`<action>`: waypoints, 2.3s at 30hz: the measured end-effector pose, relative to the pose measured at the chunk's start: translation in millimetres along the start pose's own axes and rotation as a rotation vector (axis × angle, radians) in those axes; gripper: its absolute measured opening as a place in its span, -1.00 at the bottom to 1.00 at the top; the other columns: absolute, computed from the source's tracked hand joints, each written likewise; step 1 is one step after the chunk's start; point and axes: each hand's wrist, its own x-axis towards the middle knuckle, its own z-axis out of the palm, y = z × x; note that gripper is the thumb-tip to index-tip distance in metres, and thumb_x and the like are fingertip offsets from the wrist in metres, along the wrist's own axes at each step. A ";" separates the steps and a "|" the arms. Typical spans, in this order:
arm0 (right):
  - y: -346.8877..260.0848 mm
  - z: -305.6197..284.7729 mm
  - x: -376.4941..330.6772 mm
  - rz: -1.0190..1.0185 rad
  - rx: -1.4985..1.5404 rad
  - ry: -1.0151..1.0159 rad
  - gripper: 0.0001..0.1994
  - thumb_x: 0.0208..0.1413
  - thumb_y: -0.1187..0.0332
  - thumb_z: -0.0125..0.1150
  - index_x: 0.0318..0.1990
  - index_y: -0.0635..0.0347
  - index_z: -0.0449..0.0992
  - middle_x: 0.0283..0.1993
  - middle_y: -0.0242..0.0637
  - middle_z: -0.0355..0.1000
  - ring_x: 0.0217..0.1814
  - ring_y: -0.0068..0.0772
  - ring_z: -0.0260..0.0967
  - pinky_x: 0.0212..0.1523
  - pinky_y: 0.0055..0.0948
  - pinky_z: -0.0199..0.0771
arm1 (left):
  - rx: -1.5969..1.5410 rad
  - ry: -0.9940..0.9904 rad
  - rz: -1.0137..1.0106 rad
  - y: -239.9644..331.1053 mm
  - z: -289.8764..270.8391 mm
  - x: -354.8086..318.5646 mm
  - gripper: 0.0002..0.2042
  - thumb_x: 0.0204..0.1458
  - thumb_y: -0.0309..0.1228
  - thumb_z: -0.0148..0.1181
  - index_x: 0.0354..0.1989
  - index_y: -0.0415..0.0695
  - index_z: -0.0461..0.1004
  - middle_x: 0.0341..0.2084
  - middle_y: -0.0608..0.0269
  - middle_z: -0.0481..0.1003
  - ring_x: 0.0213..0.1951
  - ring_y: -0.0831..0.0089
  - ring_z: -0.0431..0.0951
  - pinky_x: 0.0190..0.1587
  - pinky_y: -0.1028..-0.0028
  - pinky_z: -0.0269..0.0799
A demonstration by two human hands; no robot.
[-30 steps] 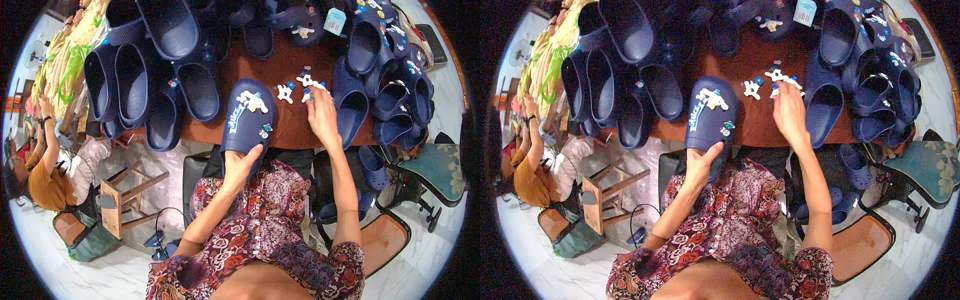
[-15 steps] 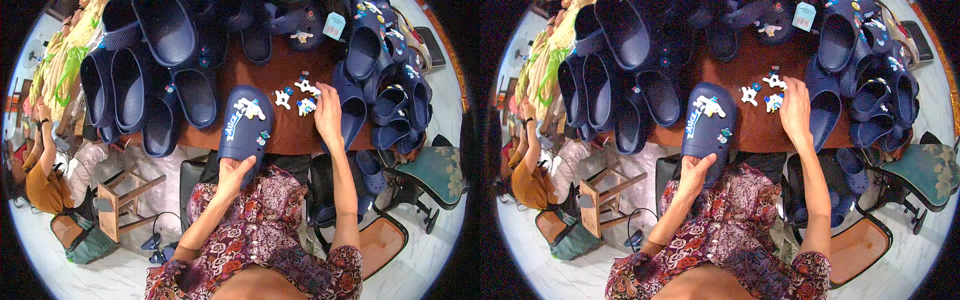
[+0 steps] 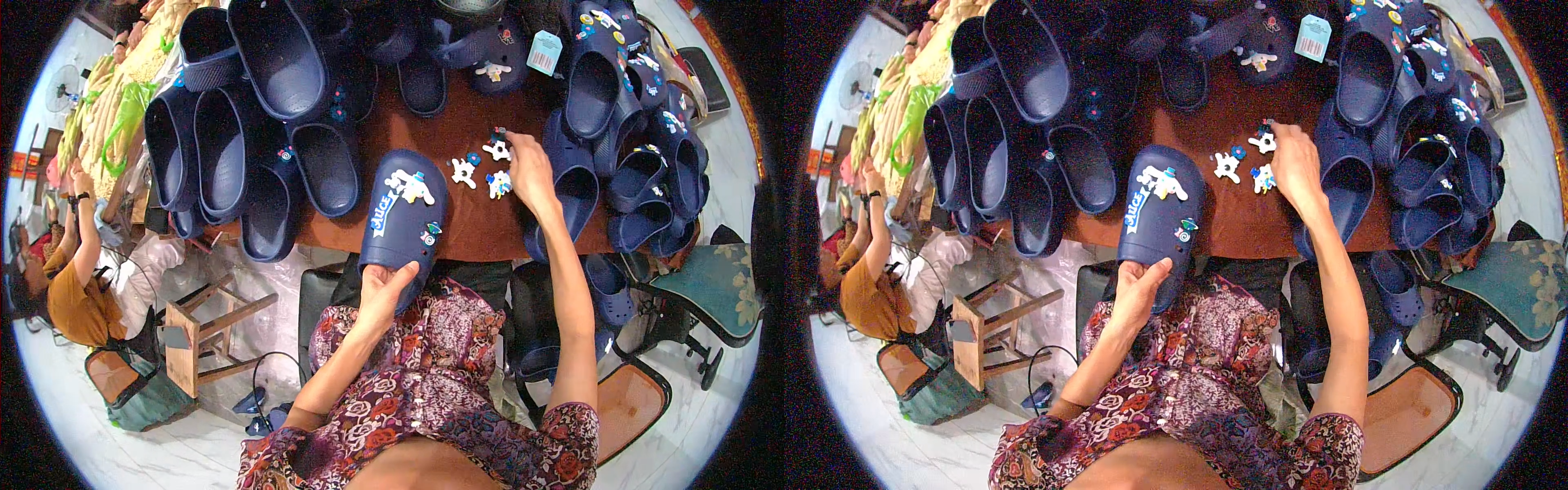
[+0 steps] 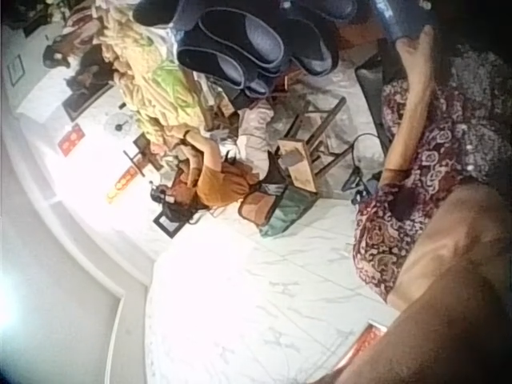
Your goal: Attaching decorative plastic charms to the holes of blue clogs.
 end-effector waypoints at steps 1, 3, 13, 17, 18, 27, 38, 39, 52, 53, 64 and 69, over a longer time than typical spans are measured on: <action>-1.3 -8.5 -0.6 0.047 0.002 0.009 -0.71 0.13 0.53 -0.06 -0.01 0.32 0.45 -0.11 0.03 0.43 -0.04 0.09 0.37 0.02 -0.13 0.35 | 0.001 -0.004 -0.002 -1.0 -0.7 0.1 -0.55 0.02 -0.57 0.23 0.11 -0.35 0.30 -0.02 0.15 0.47 0.02 0.43 0.46 0.12 0.44 0.32; -4.6 -25.3 0.1 0.032 -0.013 0.102 -0.73 0.05 0.57 -0.03 -0.11 0.28 0.51 -0.20 -0.02 0.45 -0.11 0.06 0.39 -0.07 -0.10 0.39 | 0.060 0.008 0.015 -2.9 -2.9 1.2 -0.56 0.03 -0.56 0.23 0.10 -0.35 0.31 -0.02 0.16 0.47 0.00 0.44 0.47 0.11 0.44 0.32; 9.8 -51.6 -7.5 -0.088 -0.331 -0.069 -0.92 -0.08 0.49 0.13 -0.46 0.17 0.56 -0.38 -0.16 0.45 -0.20 -0.10 0.40 -0.15 -0.17 0.36 | 0.041 0.004 0.056 -5.0 -2.9 1.9 -0.62 0.05 -0.49 0.24 0.04 -0.30 0.34 -0.15 0.17 0.53 -0.17 0.48 0.55 -0.12 0.50 0.47; 12.4 -44.9 -9.0 -0.125 -0.457 -0.077 -0.92 -0.10 0.45 0.13 -0.48 0.15 0.56 -0.39 -0.18 0.44 -0.23 -0.16 0.40 -0.15 -0.18 0.31 | 0.028 -0.005 0.073 -5.3 -2.3 1.3 -0.63 0.05 -0.48 0.24 0.03 -0.30 0.35 -0.15 0.18 0.53 -0.19 0.48 0.55 -0.12 0.50 0.46; 13.0 -43.7 -9.2 -0.125 -0.458 -0.077 -0.92 -0.10 0.45 0.13 -0.48 0.15 0.56 -0.39 -0.18 0.44 -0.23 -0.16 0.40 -0.15 -0.18 0.31 | 0.026 -0.005 0.073 -6.5 -3.0 1.6 -0.63 0.05 -0.48 0.24 0.02 -0.30 0.36 -0.16 0.18 0.53 -0.19 0.48 0.55 -0.12 0.49 0.46; -3.4 -29.9 -18.3 -0.132 -0.471 -0.267 -0.72 -0.29 0.36 0.45 -0.33 0.18 0.57 -0.24 -0.18 0.48 -0.11 -0.15 0.40 -0.09 -0.20 0.31 | 0.002 0.003 0.081 -6.0 -1.9 0.5 -0.67 0.04 -0.48 0.26 -0.03 -0.29 0.38 -0.23 0.22 0.54 -0.26 0.53 0.53 -0.18 0.52 0.42; 9.5 -28.0 17.2 -0.018 -0.191 -0.228 -0.86 0.06 0.42 0.13 -0.21 0.14 0.51 -0.25 -0.09 0.44 -0.18 0.02 0.43 -0.18 -0.08 0.42 | 0.041 -0.008 -0.007 -2.8 -5.0 0.9 -0.57 0.06 -0.53 0.21 0.12 -0.32 0.30 -0.01 0.17 0.46 0.00 0.46 0.47 0.09 0.45 0.34; 11.7 -21.1 23.5 -0.002 -0.162 -0.162 -0.85 0.05 0.43 0.14 -0.20 0.14 0.50 -0.24 -0.09 0.44 -0.16 0.02 0.43 -0.17 -0.09 0.42 | 0.024 -0.011 0.009 -2.2 -3.7 0.3 -0.56 0.06 -0.54 0.21 0.13 -0.32 0.29 0.00 0.16 0.46 0.01 0.45 0.46 0.11 0.44 0.33; 19.2 16.5 34.6 0.026 -0.126 -0.078 -0.83 -0.01 0.47 0.13 -0.24 0.09 0.56 -0.22 -0.09 0.45 -0.13 0.03 0.44 -0.13 -0.10 0.45 | -0.006 -0.010 0.055 -5.9 2.4 -2.8 -0.52 0.05 -0.55 0.19 0.16 -0.35 0.24 0.05 0.14 0.42 0.06 0.43 0.43 0.16 0.44 0.28; 20.8 16.6 32.3 0.046 -0.148 -0.074 -0.86 0.04 0.44 0.11 -0.24 0.11 0.54 -0.25 -0.10 0.44 -0.16 0.02 0.44 -0.16 -0.10 0.44 | -0.023 -0.016 0.040 -4.9 4.7 -2.4 -0.53 0.05 -0.55 0.19 0.16 -0.34 0.24 0.04 0.14 0.42 0.06 0.43 0.43 0.16 0.44 0.28; -115.3 -39.7 -56.5 -0.019 0.585 0.015 -0.87 0.01 0.39 0.27 -0.27 0.15 0.56 -0.28 -0.23 0.51 -0.24 -0.22 0.46 -0.22 -0.30 0.42 | -0.066 0.010 0.034 3.5 3.7 11.4 -0.67 0.05 -0.53 0.19 0.01 -0.27 0.36 -0.14 0.23 0.50 -0.19 0.51 0.53 -0.12 0.48 0.45; -147.6 -20.7 -98.0 -0.247 0.477 0.098 -0.87 -0.07 0.43 0.32 -0.33 0.16 0.55 -0.33 -0.27 0.47 -0.28 -0.23 0.44 -0.24 -0.30 0.38 | -0.172 -0.018 0.117 4.2 8.5 7.7 -0.80 0.08 -0.46 0.20 -0.13 -0.21 0.47 -0.28 0.32 0.55 -0.31 0.60 0.52 -0.26 0.52 0.43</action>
